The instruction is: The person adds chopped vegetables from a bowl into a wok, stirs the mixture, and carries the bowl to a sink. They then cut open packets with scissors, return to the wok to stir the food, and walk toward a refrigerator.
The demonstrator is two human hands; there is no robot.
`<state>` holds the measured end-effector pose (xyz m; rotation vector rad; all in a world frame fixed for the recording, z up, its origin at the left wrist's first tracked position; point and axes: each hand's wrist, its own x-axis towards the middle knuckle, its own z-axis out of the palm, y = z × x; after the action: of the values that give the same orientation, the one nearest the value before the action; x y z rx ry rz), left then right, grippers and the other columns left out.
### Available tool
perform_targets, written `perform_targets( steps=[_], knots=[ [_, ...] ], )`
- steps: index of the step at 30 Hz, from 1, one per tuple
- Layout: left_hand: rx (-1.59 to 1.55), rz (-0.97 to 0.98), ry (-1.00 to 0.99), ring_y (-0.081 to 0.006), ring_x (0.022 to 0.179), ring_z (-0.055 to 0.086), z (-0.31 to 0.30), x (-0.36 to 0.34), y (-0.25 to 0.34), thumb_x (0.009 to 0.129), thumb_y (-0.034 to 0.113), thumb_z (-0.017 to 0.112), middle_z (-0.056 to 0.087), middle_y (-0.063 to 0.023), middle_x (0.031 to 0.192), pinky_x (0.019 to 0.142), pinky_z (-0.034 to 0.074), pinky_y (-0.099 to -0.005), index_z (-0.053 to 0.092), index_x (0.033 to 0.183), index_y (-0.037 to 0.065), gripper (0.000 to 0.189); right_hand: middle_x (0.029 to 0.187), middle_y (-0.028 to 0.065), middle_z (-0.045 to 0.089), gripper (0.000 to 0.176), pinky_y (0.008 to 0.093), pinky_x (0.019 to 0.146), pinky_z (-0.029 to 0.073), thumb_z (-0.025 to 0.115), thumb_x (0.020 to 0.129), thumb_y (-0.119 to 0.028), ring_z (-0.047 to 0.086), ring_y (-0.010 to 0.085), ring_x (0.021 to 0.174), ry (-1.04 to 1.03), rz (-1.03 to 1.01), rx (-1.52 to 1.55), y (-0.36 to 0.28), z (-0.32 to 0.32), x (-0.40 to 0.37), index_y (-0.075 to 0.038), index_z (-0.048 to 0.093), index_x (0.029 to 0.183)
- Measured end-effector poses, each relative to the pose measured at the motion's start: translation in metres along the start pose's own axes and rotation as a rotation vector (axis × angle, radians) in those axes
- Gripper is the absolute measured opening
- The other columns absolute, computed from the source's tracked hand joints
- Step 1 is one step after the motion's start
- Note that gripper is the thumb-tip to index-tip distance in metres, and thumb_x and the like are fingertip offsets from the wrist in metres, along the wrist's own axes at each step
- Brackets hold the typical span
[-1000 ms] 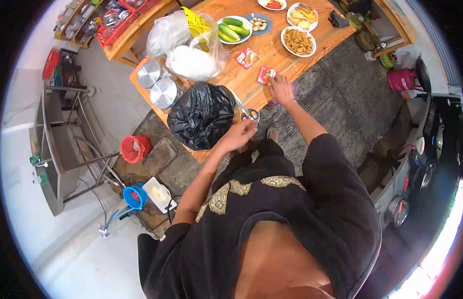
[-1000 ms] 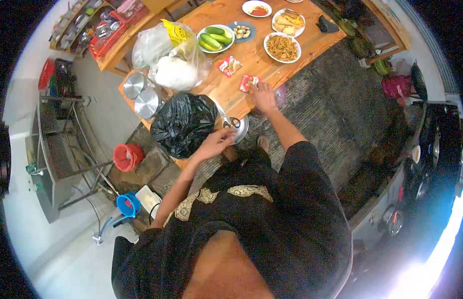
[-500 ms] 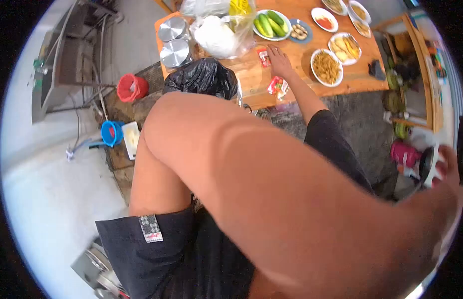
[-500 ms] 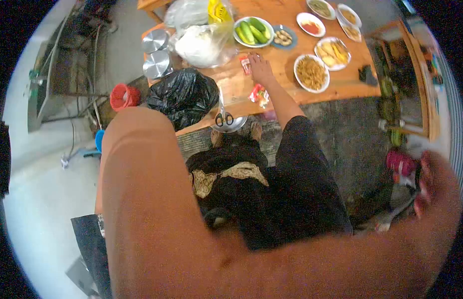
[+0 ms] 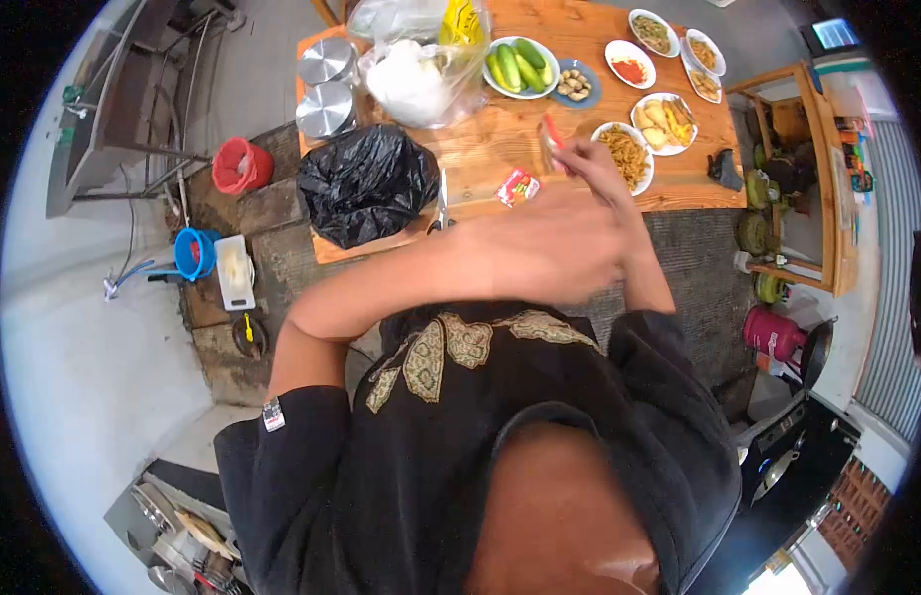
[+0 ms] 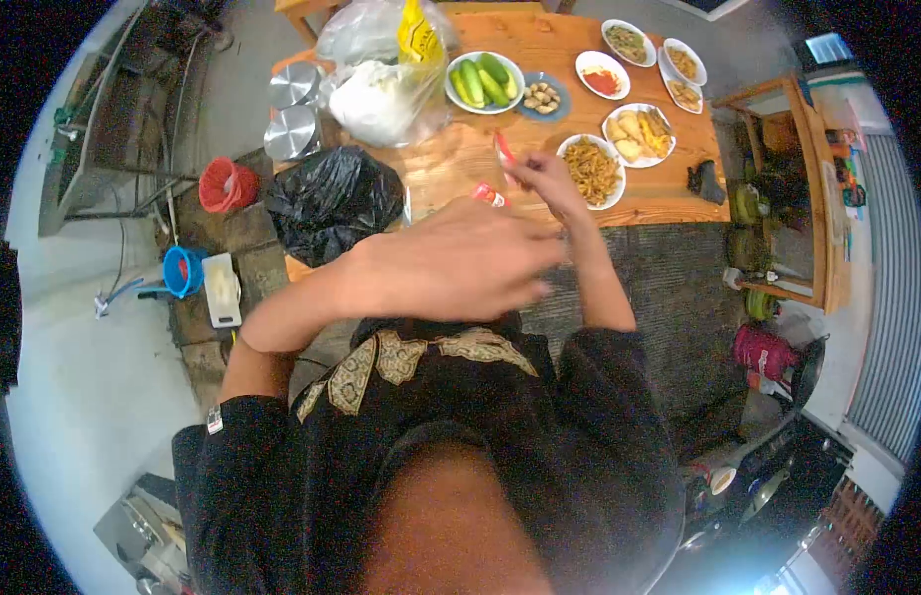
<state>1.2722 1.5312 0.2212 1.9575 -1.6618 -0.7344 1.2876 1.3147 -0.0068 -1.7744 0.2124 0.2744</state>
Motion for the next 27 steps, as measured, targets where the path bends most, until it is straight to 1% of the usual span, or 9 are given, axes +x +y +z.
perform_targets(
  steps=[2, 4, 7, 10, 12, 15, 21, 24, 27],
  knots=[
    [-0.017, -0.076, 0.024, -0.0342, 0.095, 0.056, 0.052, -0.012, -0.052, 0.082, 0.026, 0.057, 0.057, -0.0166, 0.100, 0.080, 0.044, -0.0454, 0.050, 0.111, 0.004, 0.037, 0.065, 0.0101, 0.060, 0.017, 0.0340, 0.055, 0.045, 0.068, 0.073, -0.021, 0.059, 0.0202, 0.057, -0.151, 0.160, 0.032, 0.013, -0.013, -0.047, -0.006, 0.061, 0.073],
    [-0.043, -0.152, 0.040, -0.0342, 0.102, 0.053, 0.093, -0.020, -0.089, 0.080, 0.031, 0.060, 0.054, -0.0173, 0.108, 0.085, 0.042, -0.0451, 0.047, 0.119, 0.005, 0.049, 0.064, 0.0107, 0.059, 0.017, 0.0350, 0.055, 0.045, 0.068, 0.069, -0.018, 0.058, 0.0265, 0.059, 0.044, -0.023, -1.100, 0.028, -0.003, -0.094, -0.006, 0.057, 0.069],
    [-0.231, -0.309, 0.060, -0.0344, 0.116, 0.044, 0.148, -0.029, -0.123, 0.069, 0.039, 0.072, 0.045, -0.0186, 0.124, 0.096, 0.038, -0.0415, 0.038, 0.130, 0.005, 0.078, 0.065, 0.0121, 0.059, 0.016, 0.0366, 0.056, 0.044, 0.067, 0.068, -0.016, 0.057, 0.0305, 0.061, -0.019, -0.005, -0.943, 0.019, 0.022, -0.133, -0.004, 0.056, 0.071],
    [-0.471, -0.148, 0.390, -0.0349, 0.118, 0.042, 0.195, -0.036, -0.149, 0.063, 0.040, 0.077, 0.042, -0.0183, 0.127, 0.099, 0.036, -0.0402, 0.037, 0.130, 0.006, 0.086, 0.067, 0.0129, 0.059, 0.016, 0.0373, 0.058, 0.044, 0.066, 0.071, -0.019, 0.057, 0.0300, 0.062, -0.236, 0.069, -0.778, 0.000, 0.070, -0.140, -0.005, 0.058, 0.074],
    [-0.634, -0.077, 0.391, -0.0254, 0.113, 0.047, 0.206, -0.043, -0.163, 0.069, 0.030, 0.075, 0.045, -0.0136, 0.125, 0.093, 0.041, -0.0352, 0.042, 0.125, 0.003, 0.071, 0.071, 0.0149, 0.060, 0.017, 0.0382, 0.062, 0.046, 0.065, 0.074, -0.023, 0.059, 0.0299, 0.068, -0.397, 0.082, -0.672, -0.015, 0.094, -0.126, -0.007, 0.060, 0.080],
    [-1.149, -0.049, 0.186, -0.0133, 0.099, 0.053, 0.220, -0.065, -0.193, 0.077, 0.016, 0.069, 0.056, -0.0058, 0.111, 0.085, 0.046, -0.0273, 0.050, 0.117, 0.001, 0.046, 0.059, 0.0049, 0.056, 0.016, 0.0295, 0.054, 0.041, 0.063, 0.081, -0.016, 0.051, 0.0138, 0.056, -0.368, -0.040, -0.386, -0.012, 0.122, -0.105, -0.004, 0.056, 0.073],
    [-1.494, -0.383, 0.359, -0.0128, 0.087, 0.059, 0.188, -0.122, -0.201, 0.078, 0.010, 0.065, 0.062, -0.0056, 0.099, 0.081, 0.046, -0.0266, 0.057, 0.106, 0.001, 0.031, 0.062, 0.0030, 0.059, 0.030, 0.0276, 0.052, 0.043, 0.057, 0.088, -0.029, 0.056, 0.0140, 0.057, -0.234, -0.202, 0.003, 0.016, 0.165, -0.050, -0.001, 0.059, 0.076],
    [-1.582, -0.410, 0.429, -0.0151, 0.093, 0.059, 0.198, -0.144, -0.216, 0.077, 0.008, 0.066, 0.062, -0.0073, 0.097, 0.081, 0.047, -0.0284, 0.055, 0.108, -0.001, 0.034, 0.060, 0.0034, 0.057, 0.035, 0.0268, 0.049, 0.043, 0.049, 0.091, -0.033, 0.055, 0.0132, 0.053, -0.190, 0.218, 0.358, 0.003, 0.180, -0.036, -0.002, 0.059, 0.077],
    [-1.718, -0.377, 0.684, -0.0172, 0.093, 0.060, 0.195, -0.170, -0.211, 0.078, 0.010, 0.065, 0.061, -0.0077, 0.101, 0.083, 0.047, -0.0310, 0.052, 0.112, 0.000, 0.039, 0.062, 0.0118, 0.061, 0.044, 0.0354, 0.053, 0.048, 0.061, 0.079, -0.045, 0.060, 0.0241, 0.055, 0.071, 0.011, -0.366, 0.080, 0.204, -0.013, -0.002, 0.060, 0.070]
  ],
)
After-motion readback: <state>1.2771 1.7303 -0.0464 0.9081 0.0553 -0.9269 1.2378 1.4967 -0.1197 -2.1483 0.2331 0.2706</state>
